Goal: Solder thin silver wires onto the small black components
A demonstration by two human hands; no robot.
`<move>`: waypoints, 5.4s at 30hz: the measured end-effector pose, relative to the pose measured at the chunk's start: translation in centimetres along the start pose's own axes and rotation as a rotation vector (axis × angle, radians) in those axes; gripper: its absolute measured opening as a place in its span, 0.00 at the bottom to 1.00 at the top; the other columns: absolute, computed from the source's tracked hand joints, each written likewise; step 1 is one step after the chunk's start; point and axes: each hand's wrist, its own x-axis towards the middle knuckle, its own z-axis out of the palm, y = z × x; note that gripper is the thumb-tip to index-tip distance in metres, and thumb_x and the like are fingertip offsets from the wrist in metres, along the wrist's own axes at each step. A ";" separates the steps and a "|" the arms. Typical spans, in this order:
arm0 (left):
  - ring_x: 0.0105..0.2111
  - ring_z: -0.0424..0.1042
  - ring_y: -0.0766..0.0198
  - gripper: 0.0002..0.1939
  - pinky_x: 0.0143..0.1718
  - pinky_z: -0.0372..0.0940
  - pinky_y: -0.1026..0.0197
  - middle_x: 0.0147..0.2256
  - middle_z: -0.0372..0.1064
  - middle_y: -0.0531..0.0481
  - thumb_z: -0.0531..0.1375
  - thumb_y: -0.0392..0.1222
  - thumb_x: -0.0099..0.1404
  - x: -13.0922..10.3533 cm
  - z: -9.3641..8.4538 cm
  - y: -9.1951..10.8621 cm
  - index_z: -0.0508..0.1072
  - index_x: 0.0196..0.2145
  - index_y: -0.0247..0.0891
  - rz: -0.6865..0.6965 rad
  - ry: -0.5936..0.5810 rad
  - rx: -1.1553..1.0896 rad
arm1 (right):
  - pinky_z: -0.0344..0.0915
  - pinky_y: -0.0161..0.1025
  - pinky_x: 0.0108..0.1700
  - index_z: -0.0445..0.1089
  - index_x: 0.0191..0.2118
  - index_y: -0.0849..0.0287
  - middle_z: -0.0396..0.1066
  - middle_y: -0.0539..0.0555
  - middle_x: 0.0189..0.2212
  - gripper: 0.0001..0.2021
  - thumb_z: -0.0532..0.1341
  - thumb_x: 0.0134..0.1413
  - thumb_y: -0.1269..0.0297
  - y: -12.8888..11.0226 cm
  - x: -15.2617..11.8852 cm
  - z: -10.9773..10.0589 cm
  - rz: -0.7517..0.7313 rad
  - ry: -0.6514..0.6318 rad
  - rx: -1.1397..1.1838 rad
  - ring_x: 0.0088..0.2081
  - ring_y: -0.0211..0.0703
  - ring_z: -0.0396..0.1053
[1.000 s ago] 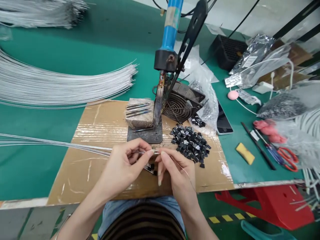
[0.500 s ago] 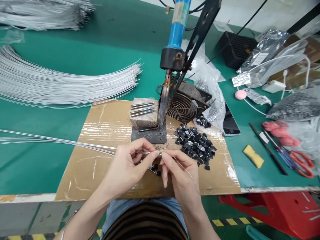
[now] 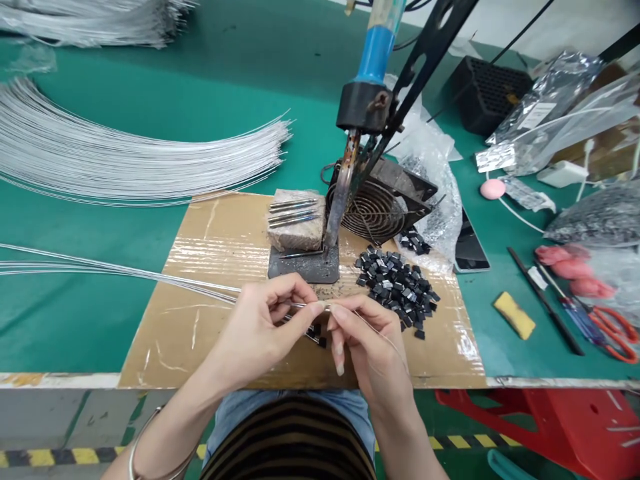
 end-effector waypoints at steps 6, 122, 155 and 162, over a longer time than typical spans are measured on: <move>0.27 0.67 0.67 0.10 0.27 0.58 0.67 0.28 0.72 0.52 0.63 0.43 0.67 -0.1 -0.1 0.0 0.75 0.30 0.35 0.019 0.004 0.020 | 0.66 0.24 0.18 0.80 0.33 0.60 0.72 0.47 0.23 0.06 0.70 0.60 0.64 0.0 0.0 -0.2 0.003 -0.027 0.019 0.16 0.28 0.66; 0.25 0.68 0.66 0.11 0.24 0.54 0.66 0.25 0.71 0.50 0.64 0.45 0.65 -0.4 0.2 0.1 0.74 0.29 0.36 0.010 0.104 0.003 | 0.70 0.27 0.21 0.83 0.39 0.56 0.75 0.49 0.27 0.05 0.68 0.62 0.63 0.1 0.1 0.0 -0.059 -0.041 -0.008 0.18 0.31 0.69; 0.25 0.70 0.70 0.06 0.25 0.60 0.72 0.26 0.72 0.53 0.65 0.39 0.65 -0.4 0.4 -0.5 0.75 0.31 0.38 0.139 0.230 -0.011 | 0.73 0.27 0.22 0.82 0.40 0.55 0.76 0.49 0.26 0.04 0.70 0.61 0.64 1.2 -0.1 0.7 -0.106 0.048 -0.021 0.19 0.31 0.71; 0.26 0.70 0.71 0.03 0.27 0.62 0.72 0.28 0.73 0.55 0.66 0.38 0.65 -0.6 0.4 -0.9 0.77 0.32 0.41 0.191 0.263 0.090 | 0.73 0.27 0.22 0.82 0.39 0.55 0.76 0.49 0.26 0.04 0.69 0.62 0.64 1.2 -0.1 0.7 -0.106 0.049 -0.031 0.19 0.31 0.71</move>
